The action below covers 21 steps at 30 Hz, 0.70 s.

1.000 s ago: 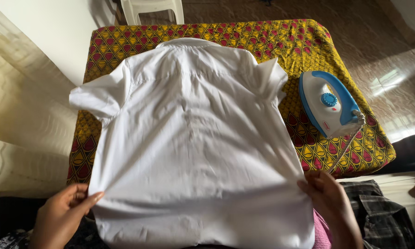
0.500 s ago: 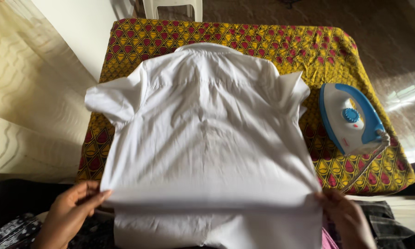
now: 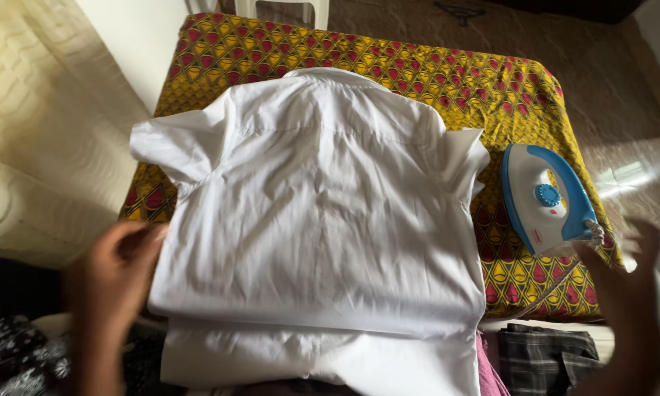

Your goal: The person irons a white shirt on a patterned bedsheet. They use a blue and white iron to smooth the collar, sleeves, and body of the shirt, adjusting the fabric with their hands as needed.

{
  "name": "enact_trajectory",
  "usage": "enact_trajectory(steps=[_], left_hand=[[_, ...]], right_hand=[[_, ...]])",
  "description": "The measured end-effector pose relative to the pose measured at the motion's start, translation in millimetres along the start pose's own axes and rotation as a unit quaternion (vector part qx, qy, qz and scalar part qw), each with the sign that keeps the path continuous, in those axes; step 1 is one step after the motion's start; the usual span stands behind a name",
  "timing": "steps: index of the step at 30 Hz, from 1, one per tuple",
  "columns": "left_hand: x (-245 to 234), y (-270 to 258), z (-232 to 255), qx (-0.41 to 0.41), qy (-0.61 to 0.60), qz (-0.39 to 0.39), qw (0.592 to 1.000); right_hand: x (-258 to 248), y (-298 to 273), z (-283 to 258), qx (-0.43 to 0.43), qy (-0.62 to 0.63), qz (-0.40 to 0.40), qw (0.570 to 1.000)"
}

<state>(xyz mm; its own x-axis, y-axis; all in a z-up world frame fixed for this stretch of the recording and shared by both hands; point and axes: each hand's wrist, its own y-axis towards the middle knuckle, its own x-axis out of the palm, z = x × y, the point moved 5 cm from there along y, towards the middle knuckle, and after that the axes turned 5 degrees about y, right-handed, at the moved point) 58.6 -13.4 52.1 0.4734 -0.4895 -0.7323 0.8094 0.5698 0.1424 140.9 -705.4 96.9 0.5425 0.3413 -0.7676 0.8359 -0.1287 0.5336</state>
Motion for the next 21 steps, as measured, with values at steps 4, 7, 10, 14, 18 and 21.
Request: enact_trajectory(steps=[4,7,10,14,18,21], left_hand=[[51,-4,54,0.082,-0.097,-0.098,0.987],[63,-22,96,0.295,-0.123,-0.107,0.942],[68,-38,113,0.396,-0.026,-0.062,0.916],[48,-24,99,0.369,0.051,0.043,0.927],[10,10,61,0.271,-0.031,0.109,0.956],[-1,49,51,0.261,-0.041,0.127,0.956]], right_hand=[[60,71,4,-0.002,-0.161,-0.071,0.984],[111,105,55,0.113,-0.072,-0.152,0.979],[138,118,113,0.165,0.104,-0.202,0.96],[143,104,164,0.192,0.255,-0.179,0.931],[143,86,146,0.229,0.296,-0.136,0.917],[123,46,83,0.256,0.363,-0.136,0.886]])
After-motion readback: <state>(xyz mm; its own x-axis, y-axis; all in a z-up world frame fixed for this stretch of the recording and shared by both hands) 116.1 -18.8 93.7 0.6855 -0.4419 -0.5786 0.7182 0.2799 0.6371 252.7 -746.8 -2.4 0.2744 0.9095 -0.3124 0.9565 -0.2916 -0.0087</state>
